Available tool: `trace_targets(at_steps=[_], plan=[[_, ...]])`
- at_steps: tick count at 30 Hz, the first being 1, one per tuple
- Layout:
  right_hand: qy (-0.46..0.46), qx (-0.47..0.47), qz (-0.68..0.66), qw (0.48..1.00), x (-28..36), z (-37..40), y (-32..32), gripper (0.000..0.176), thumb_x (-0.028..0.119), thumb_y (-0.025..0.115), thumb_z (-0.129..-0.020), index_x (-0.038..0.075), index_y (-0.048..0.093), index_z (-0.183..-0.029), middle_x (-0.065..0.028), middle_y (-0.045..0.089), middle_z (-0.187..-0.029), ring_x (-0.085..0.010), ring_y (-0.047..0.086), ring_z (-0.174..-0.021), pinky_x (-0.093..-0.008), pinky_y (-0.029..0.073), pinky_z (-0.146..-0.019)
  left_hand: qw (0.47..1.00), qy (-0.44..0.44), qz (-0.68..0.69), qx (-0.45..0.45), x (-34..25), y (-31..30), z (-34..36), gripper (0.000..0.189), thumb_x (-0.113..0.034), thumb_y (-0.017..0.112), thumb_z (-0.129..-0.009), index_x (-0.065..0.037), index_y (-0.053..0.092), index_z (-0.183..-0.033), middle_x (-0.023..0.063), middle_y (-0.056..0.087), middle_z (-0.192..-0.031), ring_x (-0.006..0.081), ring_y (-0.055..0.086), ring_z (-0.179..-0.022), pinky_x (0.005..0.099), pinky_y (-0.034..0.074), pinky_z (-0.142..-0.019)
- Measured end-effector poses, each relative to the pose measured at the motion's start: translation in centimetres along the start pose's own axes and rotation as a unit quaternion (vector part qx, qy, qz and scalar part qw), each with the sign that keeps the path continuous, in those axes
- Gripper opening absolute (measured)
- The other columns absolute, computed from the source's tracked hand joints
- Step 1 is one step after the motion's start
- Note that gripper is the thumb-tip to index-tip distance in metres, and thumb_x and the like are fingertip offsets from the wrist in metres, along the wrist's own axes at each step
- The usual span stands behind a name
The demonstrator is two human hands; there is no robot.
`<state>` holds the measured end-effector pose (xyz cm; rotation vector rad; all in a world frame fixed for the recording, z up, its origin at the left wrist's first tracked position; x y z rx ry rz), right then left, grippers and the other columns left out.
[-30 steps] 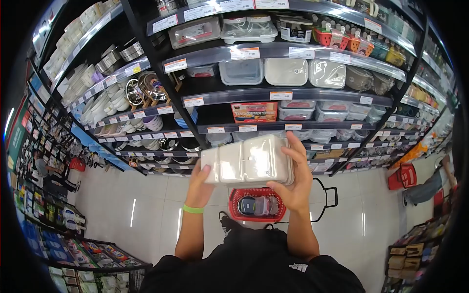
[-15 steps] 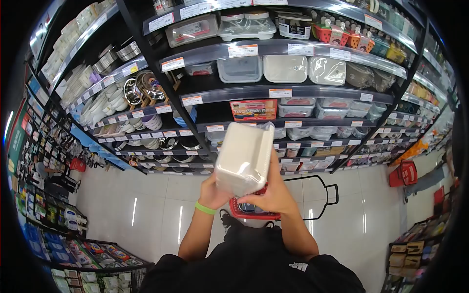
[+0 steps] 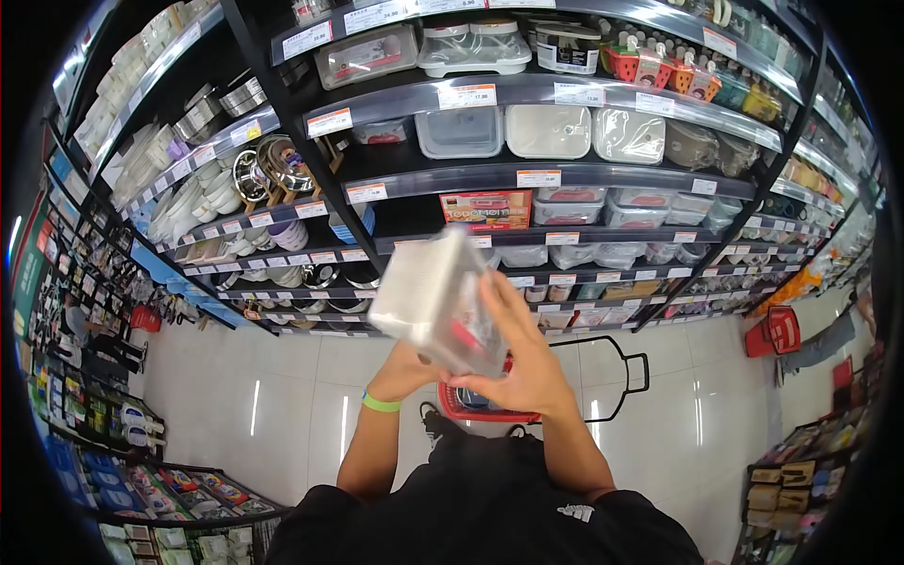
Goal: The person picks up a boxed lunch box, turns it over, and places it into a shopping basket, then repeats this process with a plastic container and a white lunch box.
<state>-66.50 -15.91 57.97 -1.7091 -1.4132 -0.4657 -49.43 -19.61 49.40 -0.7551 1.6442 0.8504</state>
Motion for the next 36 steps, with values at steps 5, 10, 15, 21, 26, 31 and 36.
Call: trace_targets(at_steps=[5,10,15,21,26,31,36], plan=[[-0.001,0.052,0.007,0.999,0.6,-0.3,0.9,0.092,0.033,0.090,-0.069,0.012,0.049,-0.149,-0.0221,0.030,-0.159,-0.0418,0.037,-0.143,-0.0478,0.033,-0.115,0.997,0.030,0.070,-0.025,-1.1,-1.1,0.4,0.112,-0.009,0.095,-0.058,-0.004,0.033,-0.151,0.0124,0.049,-0.144,0.0284,0.050,-0.133,0.0478,0.047,-0.110],[0.033,0.046,-0.065,0.996,-0.2,-0.6,0.7,0.072,0.022,0.085,-0.077,0.009,0.056,-0.141,-0.0199,0.042,-0.152,-0.0400,0.040,-0.141,-0.0460,0.035,-0.114,0.978,0.135,0.135,-0.078,0.9,-3.1,1.7,0.089,-0.007,0.081,-0.078,-0.005,0.031,-0.152,0.0152,0.046,-0.147,0.0282,0.049,-0.134,0.0467,0.047,-0.109],[0.081,-0.103,-0.076,0.988,-2.5,0.1,-0.5,0.071,0.016,0.074,-0.086,0.004,0.042,-0.149,-0.0219,0.041,-0.151,-0.0368,0.042,-0.139,-0.0452,0.034,-0.114,0.964,0.111,0.204,-0.132,2.9,-5.7,2.5,0.075,-0.049,0.056,-0.098,-0.012,0.028,-0.157,0.0135,0.034,-0.159,0.0334,0.037,-0.145,0.0520,0.033,-0.118],[0.133,-0.115,-0.239,0.955,-3.5,0.4,-0.3,0.067,0.021,0.058,-0.096,-0.005,0.030,-0.152,-0.0190,0.044,-0.143,-0.0240,0.046,-0.128,-0.0353,0.038,-0.106,0.910,0.160,0.369,-0.101,2.1,-4.3,-0.1,0.077,-0.054,0.054,-0.097,-0.017,0.027,-0.158,0.0131,0.026,-0.163,0.0327,0.027,-0.149,0.0523,0.025,-0.122],[0.153,-0.155,-0.280,0.935,-4.1,1.0,-1.1,0.062,0.022,0.059,-0.097,-0.005,0.037,-0.148,-0.0164,0.052,-0.136,-0.0205,0.051,-0.122,-0.0325,0.040,-0.104,0.931,0.143,0.323,-0.089,4.8,-5.5,0.9,0.072,-0.049,0.057,-0.097,-0.015,0.032,-0.156,0.0130,0.033,-0.160,0.0321,0.035,-0.145,0.0525,0.032,-0.119],[0.177,-0.278,-0.322,0.888,-6.0,2.2,-2.3,0.051,0.023,0.058,-0.099,-0.005,0.048,-0.141,-0.0132,0.058,-0.128,-0.0181,0.053,-0.117,-0.0317,0.040,-0.103,0.942,0.122,0.296,-0.103,3.5,-5.5,1.2,0.073,-0.023,0.070,-0.089,-0.012,0.035,-0.153,0.0110,0.044,-0.152,0.0299,0.046,-0.138,0.0503,0.041,-0.113],[0.190,-0.303,-0.285,0.890,-6.5,2.8,-3.2,0.048,0.024,0.058,-0.100,-0.005,0.051,-0.138,-0.0124,0.060,-0.126,-0.0174,0.054,-0.115,-0.0313,0.039,-0.103,0.948,0.228,0.219,-0.022,-3.2,-3.6,0.4,0.089,-0.015,0.077,-0.085,-0.012,0.025,-0.158,0.0113,0.041,-0.153,0.0285,0.042,-0.140,0.0488,0.037,-0.116]])
Point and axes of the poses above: each hand's wrist, its own z-axis away from the middle knuckle, its own y-axis out of the palm, x = y × z, the point moved 7 cm from there along -z, towards the middle knuckle
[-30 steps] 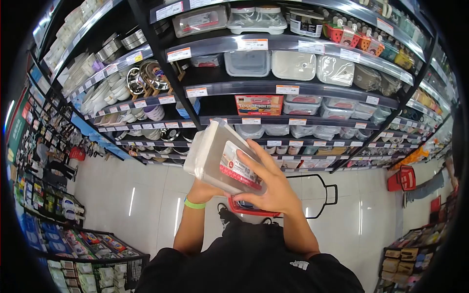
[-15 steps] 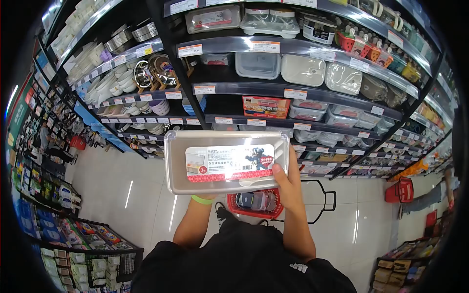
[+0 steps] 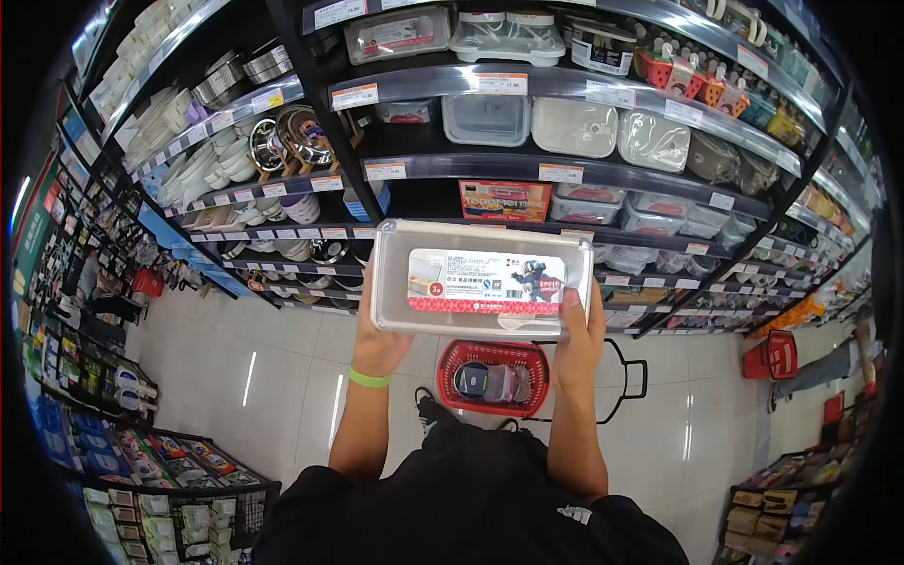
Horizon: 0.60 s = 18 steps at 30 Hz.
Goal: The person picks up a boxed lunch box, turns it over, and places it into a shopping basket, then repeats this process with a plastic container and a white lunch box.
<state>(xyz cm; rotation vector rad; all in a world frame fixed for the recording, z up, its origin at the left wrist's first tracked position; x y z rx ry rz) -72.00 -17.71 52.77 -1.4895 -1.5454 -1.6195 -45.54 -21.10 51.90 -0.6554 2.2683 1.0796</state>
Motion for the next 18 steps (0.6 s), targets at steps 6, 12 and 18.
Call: trace_targets(at_steps=[6,12,18], plan=[[0.025,0.009,0.052,0.998,-0.2,0.6,0.9,0.053,0.025,0.060,-0.100,-0.005,0.048,-0.142,-0.0141,0.059,-0.130,-0.0197,0.054,-0.119,-0.0333,0.038,-0.106,0.966,-0.157,0.010,-0.205,2.4,-3.1,2.0,0.067,-0.037,0.059,-0.099,-0.004,0.035,-0.152,0.0138,0.048,-0.149,0.0298,0.045,-0.138,0.0516,0.036,-0.113],[-0.106,0.098,0.113,0.983,1.0,1.1,2.7,0.061,0.031,0.058,-0.099,-0.003,0.042,-0.148,-0.0210,0.036,-0.155,-0.0289,0.038,-0.141,-0.0398,0.030,-0.116,0.912,-0.282,0.107,-0.278,8.1,-4.4,5.1,0.054,-0.044,0.050,-0.099,-0.009,0.050,-0.140,0.0161,0.058,-0.137,0.0326,0.059,-0.120,0.0450,0.056,-0.080],[-0.116,0.132,0.131,0.976,1.4,1.2,3.5,0.052,0.022,0.061,-0.097,0.003,0.050,-0.144,-0.0175,0.034,-0.157,-0.0297,0.035,-0.143,-0.0432,0.031,-0.115,0.849,-0.358,0.291,-0.258,11.9,-3.0,6.4,0.060,-0.048,0.055,-0.097,-0.008,0.049,-0.140,0.0168,0.060,-0.132,0.0341,0.062,-0.114,0.0441,0.056,-0.080]])
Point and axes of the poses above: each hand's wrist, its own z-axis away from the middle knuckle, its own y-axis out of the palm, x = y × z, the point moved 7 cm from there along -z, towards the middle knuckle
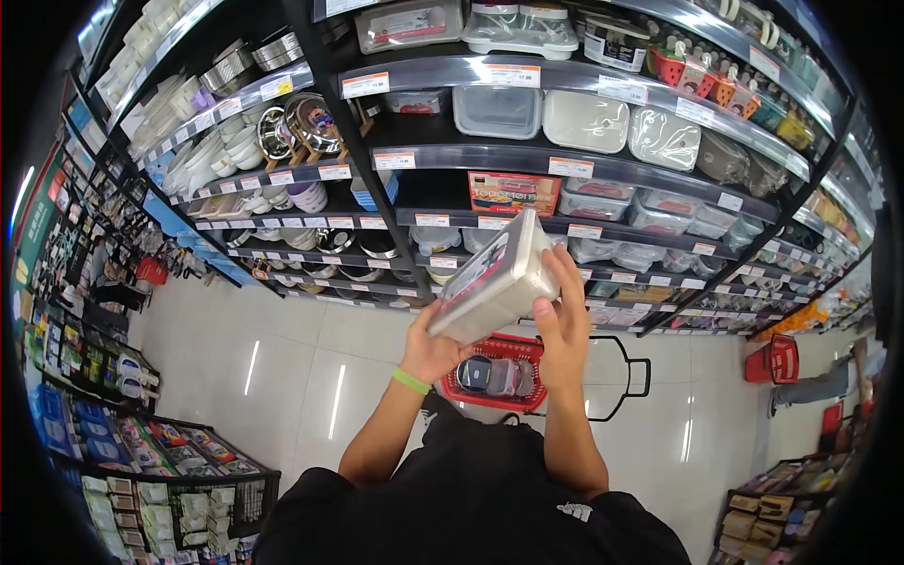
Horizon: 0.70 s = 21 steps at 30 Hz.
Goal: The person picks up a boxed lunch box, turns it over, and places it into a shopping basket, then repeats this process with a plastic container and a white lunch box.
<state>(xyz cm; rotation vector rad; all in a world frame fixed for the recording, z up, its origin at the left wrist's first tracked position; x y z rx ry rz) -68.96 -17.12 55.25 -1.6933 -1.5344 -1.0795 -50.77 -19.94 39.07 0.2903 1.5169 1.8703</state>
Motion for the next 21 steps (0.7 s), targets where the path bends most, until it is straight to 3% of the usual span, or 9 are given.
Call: trace_targets(at_steps=[4,6,7,8,10,11,14,17,21], plan=[[0.023,-0.046,-0.065,0.997,-0.5,-0.2,-0.8,0.048,0.024,0.058,-0.099,0.000,0.047,-0.140,-0.0197,0.038,-0.151,-0.0276,0.039,-0.139,-0.0415,0.031,-0.114,0.995,0.085,-0.044,-0.035,-2.1,1.2,0.6,0.059,-0.046,0.056,-0.097,-0.008,0.049,-0.141,0.0146,0.061,-0.131,0.0329,0.061,-0.115,0.0455,0.054,-0.084],[0.027,-0.076,-0.084,0.993,-0.9,-0.1,-1.3,0.048,0.026,0.056,-0.100,0.000,0.046,-0.139,-0.0201,0.042,-0.148,-0.0266,0.042,-0.136,-0.0404,0.031,-0.113,0.960,0.200,-0.188,-0.058,-4.6,1.8,1.3,0.050,-0.045,0.054,-0.099,-0.011,0.053,-0.136,0.0126,0.059,-0.135,0.0279,0.060,-0.117,0.0412,0.055,-0.078],[0.052,-0.088,-0.071,0.992,-1.4,-0.1,-1.6,0.049,0.028,0.055,-0.101,-0.001,0.044,-0.140,-0.0196,0.045,-0.143,-0.0255,0.044,-0.133,-0.0393,0.032,-0.112,0.942,0.227,-0.243,-0.041,-5.5,2.5,1.8,0.052,-0.044,0.051,-0.102,-0.009,0.050,-0.140,0.0119,0.058,-0.137,0.0263,0.058,-0.122,0.0427,0.052,-0.090],[0.076,-0.100,-0.058,0.990,-1.9,0.0,-1.9,0.051,0.030,0.054,-0.102,-0.001,0.042,-0.141,-0.0190,0.049,-0.138,-0.0245,0.046,-0.130,-0.0382,0.033,-0.111,0.942,0.226,-0.243,-0.041,-5.7,2.7,1.9,0.052,-0.044,0.051,-0.102,-0.009,0.050,-0.140,0.0119,0.058,-0.137,0.0263,0.058,-0.122,0.0427,0.052,-0.090],[0.099,-0.127,-0.069,0.985,-3.2,0.3,-2.2,0.053,0.033,0.055,-0.102,-0.001,0.044,-0.140,-0.0155,0.053,-0.132,-0.0227,0.049,-0.125,-0.0377,0.035,-0.109,0.893,0.319,-0.314,-0.048,-7.2,5.0,3.2,0.057,-0.044,0.048,-0.103,-0.004,0.045,-0.145,0.0110,0.056,-0.140,0.0258,0.053,-0.130,0.0430,0.044,-0.104],[0.109,-0.129,-0.073,0.983,-3.5,0.3,-2.4,0.053,0.033,0.056,-0.101,-0.001,0.045,-0.140,-0.0152,0.053,-0.132,-0.0225,0.048,-0.125,-0.0375,0.035,-0.109,0.888,0.329,-0.318,-0.043,-7.4,5.6,3.6,0.063,-0.044,0.048,-0.104,-0.001,0.038,-0.149,0.0116,0.052,-0.145,0.0252,0.048,-0.134,0.0421,0.036,-0.113],[0.117,-0.144,-0.075,0.980,-3.8,0.4,-2.8,0.051,0.033,0.057,-0.101,-0.002,0.048,-0.138,-0.0139,0.053,-0.132,-0.0217,0.049,-0.125,-0.0366,0.036,-0.108,0.843,0.380,-0.379,-0.036,-7.9,7.9,5.0,0.066,-0.043,0.049,-0.103,-0.001,0.035,-0.151,0.0127,0.048,-0.147,0.0251,0.047,-0.135,0.0411,0.036,-0.112],[0.138,-0.136,-0.093,0.977,-4.2,0.4,-2.9,0.050,0.031,0.056,-0.102,-0.003,0.049,-0.137,-0.0138,0.054,-0.131,-0.0216,0.049,-0.123,-0.0363,0.036,-0.108,0.825,0.414,-0.384,-0.008,-8.0,9.1,5.9,0.069,-0.033,0.053,-0.102,0.003,0.027,-0.155,0.0142,0.043,-0.151,0.0226,0.041,-0.139,0.0361,0.031,-0.114],[0.137,-0.130,-0.099,0.977,-4.6,0.4,-2.8,0.049,0.030,0.055,-0.102,-0.004,0.050,-0.136,-0.0135,0.055,-0.129,-0.0209,0.051,-0.121,-0.0357,0.036,-0.107,0.804,0.444,-0.394,-0.022,-7.9,9.9,7.1,0.068,-0.028,0.053,-0.101,0.005,0.027,-0.154,0.0153,0.041,-0.152,0.0246,0.040,-0.140,0.0368,0.031,-0.115]])
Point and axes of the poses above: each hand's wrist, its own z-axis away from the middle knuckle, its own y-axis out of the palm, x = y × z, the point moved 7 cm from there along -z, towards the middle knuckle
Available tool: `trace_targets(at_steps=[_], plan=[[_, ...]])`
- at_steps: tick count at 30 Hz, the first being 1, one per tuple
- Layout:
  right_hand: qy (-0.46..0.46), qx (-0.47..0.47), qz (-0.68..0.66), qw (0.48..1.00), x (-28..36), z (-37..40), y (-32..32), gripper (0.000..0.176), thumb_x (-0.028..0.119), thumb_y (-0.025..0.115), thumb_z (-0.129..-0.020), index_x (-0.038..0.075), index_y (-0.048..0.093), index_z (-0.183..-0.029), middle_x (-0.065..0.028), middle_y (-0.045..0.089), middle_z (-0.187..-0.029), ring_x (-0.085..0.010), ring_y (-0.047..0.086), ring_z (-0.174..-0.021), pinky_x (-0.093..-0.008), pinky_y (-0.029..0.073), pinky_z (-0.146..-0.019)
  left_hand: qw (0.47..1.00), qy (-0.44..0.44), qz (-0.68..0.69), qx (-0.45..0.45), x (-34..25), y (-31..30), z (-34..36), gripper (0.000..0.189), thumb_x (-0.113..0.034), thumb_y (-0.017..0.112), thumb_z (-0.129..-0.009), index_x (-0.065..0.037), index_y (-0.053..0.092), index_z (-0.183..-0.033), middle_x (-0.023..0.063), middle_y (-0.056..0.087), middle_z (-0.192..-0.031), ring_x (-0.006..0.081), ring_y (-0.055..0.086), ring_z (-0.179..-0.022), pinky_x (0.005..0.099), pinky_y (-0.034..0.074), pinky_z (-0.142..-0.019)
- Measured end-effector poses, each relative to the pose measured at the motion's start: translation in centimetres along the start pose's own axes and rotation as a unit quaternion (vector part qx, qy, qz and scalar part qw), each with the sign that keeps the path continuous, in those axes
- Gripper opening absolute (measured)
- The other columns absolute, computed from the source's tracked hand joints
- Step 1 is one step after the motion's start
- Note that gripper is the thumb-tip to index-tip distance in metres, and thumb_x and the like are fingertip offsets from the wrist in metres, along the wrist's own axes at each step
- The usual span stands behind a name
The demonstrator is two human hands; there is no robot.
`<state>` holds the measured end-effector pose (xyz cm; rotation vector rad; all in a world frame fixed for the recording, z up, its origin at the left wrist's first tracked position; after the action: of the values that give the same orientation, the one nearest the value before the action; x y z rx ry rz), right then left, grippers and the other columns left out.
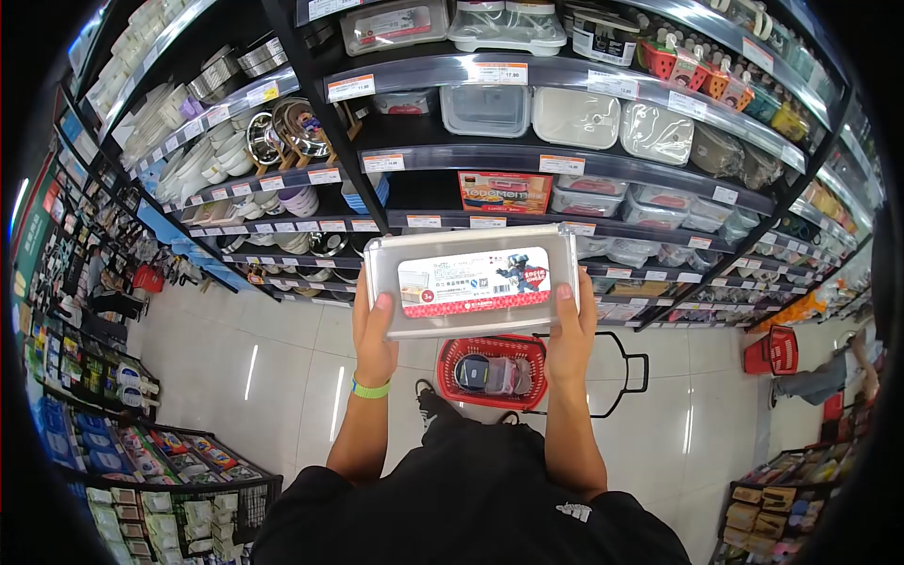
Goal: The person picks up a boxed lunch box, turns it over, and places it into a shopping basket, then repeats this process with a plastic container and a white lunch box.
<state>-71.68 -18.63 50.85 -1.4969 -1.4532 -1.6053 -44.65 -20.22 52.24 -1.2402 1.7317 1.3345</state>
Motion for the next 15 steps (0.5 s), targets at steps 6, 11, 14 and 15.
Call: trace_targets(at_steps=[6,11,14,15], plan=[[-0.019,0.014,-0.020,1.000,0.5,0.2,0.3,0.047,0.029,0.055,-0.102,-0.004,0.050,-0.134,-0.0138,0.057,-0.125,-0.0196,0.051,-0.118,-0.0351,0.037,-0.106,0.997,0.076,-0.027,0.017,-2.5,1.3,0.1,0.069,-0.026,0.055,-0.097,0.007,0.030,-0.152,0.0187,0.041,-0.153,0.0268,0.041,-0.140,0.0382,0.029,-0.117],[-0.028,0.006,-0.034,0.999,1.0,0.0,0.0,0.046,0.030,0.055,-0.101,-0.003,0.050,-0.132,-0.0134,0.057,-0.125,-0.0187,0.052,-0.116,-0.0345,0.038,-0.104,0.994,0.097,-0.030,0.030,-3.5,2.0,-0.5,0.069,-0.026,0.057,-0.097,0.008,0.031,-0.151,0.0201,0.041,-0.154,0.0282,0.042,-0.140,0.0395,0.029,-0.117],[-0.043,0.006,-0.025,0.999,1.5,-0.1,-0.1,0.047,0.030,0.058,-0.100,-0.003,0.049,-0.132,-0.0130,0.057,-0.125,-0.0183,0.052,-0.116,-0.0336,0.038,-0.103,0.993,0.104,-0.034,0.043,-3.9,2.3,-0.9,0.069,-0.026,0.058,-0.097,0.009,0.032,-0.151,0.0203,0.041,-0.153,0.0281,0.042,-0.140,0.0394,0.029,-0.117],[-0.043,0.000,-0.018,0.999,1.4,-0.1,-0.3,0.047,0.027,0.062,-0.098,-0.003,0.049,-0.132,-0.0126,0.057,-0.124,-0.0180,0.053,-0.115,-0.0331,0.040,-0.102,0.992,0.107,-0.046,0.047,-4.0,2.3,-1.0,0.069,-0.026,0.059,-0.097,0.009,0.032,-0.150,0.0204,0.042,-0.153,0.0278,0.042,-0.140,0.0393,0.029,-0.117]])
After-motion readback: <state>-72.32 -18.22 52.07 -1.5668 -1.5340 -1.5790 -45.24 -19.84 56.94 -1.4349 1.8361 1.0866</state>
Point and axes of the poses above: each hand's wrist, its own z-axis away from the middle knuckle, its own y-axis out of the palm, x = y × z, the point moved 7 cm from there along -z, towards the middle knuckle
